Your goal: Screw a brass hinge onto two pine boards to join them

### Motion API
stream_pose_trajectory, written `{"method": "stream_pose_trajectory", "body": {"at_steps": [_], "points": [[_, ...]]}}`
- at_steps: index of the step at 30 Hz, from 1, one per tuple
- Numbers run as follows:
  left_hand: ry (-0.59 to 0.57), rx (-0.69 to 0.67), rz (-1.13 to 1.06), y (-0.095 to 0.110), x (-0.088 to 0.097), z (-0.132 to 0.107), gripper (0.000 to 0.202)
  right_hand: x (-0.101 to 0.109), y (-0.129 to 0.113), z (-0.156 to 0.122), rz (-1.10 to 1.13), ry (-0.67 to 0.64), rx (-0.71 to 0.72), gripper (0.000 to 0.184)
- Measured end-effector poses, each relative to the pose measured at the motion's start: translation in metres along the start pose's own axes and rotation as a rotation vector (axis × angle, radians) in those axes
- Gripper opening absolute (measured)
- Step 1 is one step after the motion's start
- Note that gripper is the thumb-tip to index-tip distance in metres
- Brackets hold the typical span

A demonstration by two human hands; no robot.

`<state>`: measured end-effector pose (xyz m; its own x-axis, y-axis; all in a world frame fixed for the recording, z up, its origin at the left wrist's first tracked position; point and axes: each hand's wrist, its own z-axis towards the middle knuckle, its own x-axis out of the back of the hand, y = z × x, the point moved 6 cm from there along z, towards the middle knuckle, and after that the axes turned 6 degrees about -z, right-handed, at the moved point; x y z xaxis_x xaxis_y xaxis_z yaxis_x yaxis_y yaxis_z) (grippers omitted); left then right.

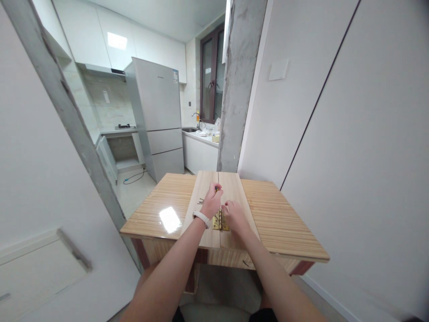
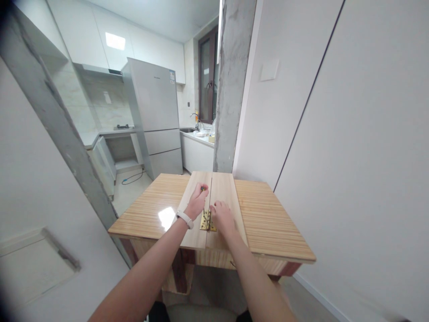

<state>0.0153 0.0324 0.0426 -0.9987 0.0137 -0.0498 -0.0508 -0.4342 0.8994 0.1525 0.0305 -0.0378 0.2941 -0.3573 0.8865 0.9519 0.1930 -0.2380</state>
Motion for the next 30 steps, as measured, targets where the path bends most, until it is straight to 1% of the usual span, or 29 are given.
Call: {"method": "stream_pose_trajectory", "body": {"at_steps": [2, 4, 7, 10, 13, 15, 18, 19, 21, 23, 25, 27, 30], "points": [[0.052, 0.036, -0.015, -0.005, -0.006, 0.002, 0.023, -0.010, 0.002, -0.008, -0.010, -0.001, 0.011, 0.028], [0.094, 0.040, -0.033, -0.008, -0.012, 0.005, 0.036, -0.015, 0.002, -0.013, -0.024, -0.007, 0.044, 0.028], [0.108, 0.046, -0.053, -0.012, -0.018, 0.010, 0.044, -0.015, 0.002, -0.016, -0.048, -0.010, 0.071, 0.029], [0.077, 0.040, -0.056, -0.012, -0.022, 0.015, 0.044, -0.014, 0.001, -0.018, -0.059, -0.007, 0.073, 0.029], [0.055, 0.028, -0.078, -0.011, -0.021, 0.019, 0.044, -0.013, 0.001, -0.019, -0.056, -0.004, 0.075, 0.029], [0.026, 0.085, -0.153, -0.014, -0.021, 0.022, 0.044, -0.013, 0.000, -0.019, -0.058, -0.004, 0.073, 0.029], [-0.054, 0.223, -0.269, -0.019, -0.024, 0.025, 0.048, -0.011, -0.002, -0.020, -0.065, 0.001, 0.083, 0.028], [-0.077, 0.253, -0.285, -0.020, -0.026, 0.026, 0.049, -0.010, -0.002, -0.020, -0.068, 0.003, 0.089, 0.028], [-0.113, 0.269, -0.287, -0.018, -0.029, 0.028, 0.050, -0.009, -0.003, -0.020, -0.072, -0.003, 0.100, 0.029], [-0.147, 0.240, -0.284, -0.015, -0.033, 0.026, 0.050, -0.009, -0.004, -0.020, -0.066, -0.008, 0.097, 0.029], [-0.167, 0.154, -0.269, -0.010, -0.035, 0.023, 0.048, -0.008, -0.003, -0.020, -0.057, -0.008, 0.078, 0.029], [-0.163, 0.062, -0.234, -0.006, -0.034, 0.019, 0.043, -0.008, -0.002, -0.020, -0.051, -0.010, 0.058, 0.029], [-0.127, -0.009, -0.155, -0.006, -0.028, 0.014, 0.034, -0.010, -0.002, -0.020, -0.051, -0.023, 0.048, 0.030]]}}
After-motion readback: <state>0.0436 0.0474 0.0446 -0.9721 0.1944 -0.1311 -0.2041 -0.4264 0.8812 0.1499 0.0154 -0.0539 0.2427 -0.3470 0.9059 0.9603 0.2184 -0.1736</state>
